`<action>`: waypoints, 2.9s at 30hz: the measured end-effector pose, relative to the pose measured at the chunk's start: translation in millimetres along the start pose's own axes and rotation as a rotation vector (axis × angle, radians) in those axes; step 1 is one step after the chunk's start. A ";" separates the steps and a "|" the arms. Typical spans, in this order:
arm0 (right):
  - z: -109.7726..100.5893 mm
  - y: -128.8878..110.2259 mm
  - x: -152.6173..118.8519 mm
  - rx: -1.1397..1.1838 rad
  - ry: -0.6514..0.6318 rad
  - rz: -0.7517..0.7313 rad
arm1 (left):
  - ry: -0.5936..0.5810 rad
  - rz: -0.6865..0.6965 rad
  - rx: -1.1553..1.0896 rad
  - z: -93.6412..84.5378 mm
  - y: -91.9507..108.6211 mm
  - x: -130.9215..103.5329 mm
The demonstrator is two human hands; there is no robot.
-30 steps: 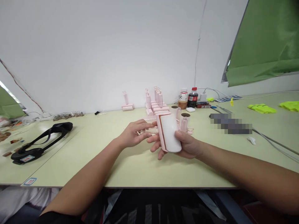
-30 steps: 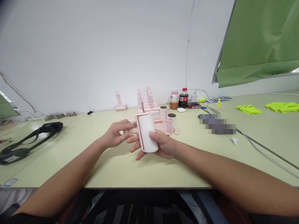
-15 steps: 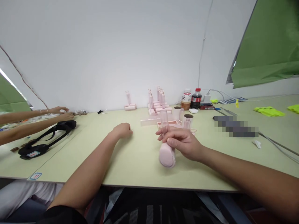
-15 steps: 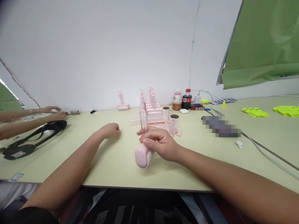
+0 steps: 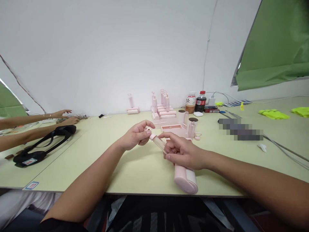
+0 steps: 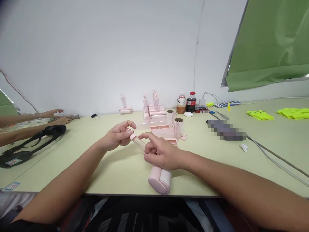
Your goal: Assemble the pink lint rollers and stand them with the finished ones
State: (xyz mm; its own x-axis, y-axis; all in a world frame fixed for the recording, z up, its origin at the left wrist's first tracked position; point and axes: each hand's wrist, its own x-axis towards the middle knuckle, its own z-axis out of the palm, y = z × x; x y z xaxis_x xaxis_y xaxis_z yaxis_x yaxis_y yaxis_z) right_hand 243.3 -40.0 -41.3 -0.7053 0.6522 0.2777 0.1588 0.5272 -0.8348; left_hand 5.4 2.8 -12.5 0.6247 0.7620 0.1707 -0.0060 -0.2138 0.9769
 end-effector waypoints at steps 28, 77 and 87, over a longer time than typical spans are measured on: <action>-11.9 -16.5 0.9 0.113 -0.174 0.279 | -0.138 0.234 0.168 30.1 -14.9 -3.5; -24.8 -5.4 3.9 0.117 0.801 -0.208 | 0.215 -0.116 -0.429 3.4 -41.9 23.1; -23.1 1.1 5.6 0.110 0.784 -0.190 | 0.196 -0.102 -0.420 1.8 -43.9 23.5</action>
State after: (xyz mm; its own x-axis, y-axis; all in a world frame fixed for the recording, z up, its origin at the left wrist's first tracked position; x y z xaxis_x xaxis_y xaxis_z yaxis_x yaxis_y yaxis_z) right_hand 255.5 -23.2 -29.7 -0.0179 0.7705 0.6371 -0.0125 0.6370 -0.7707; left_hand 21.7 29.0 -51.7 0.4798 0.8758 0.0532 -0.2928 0.1027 0.9507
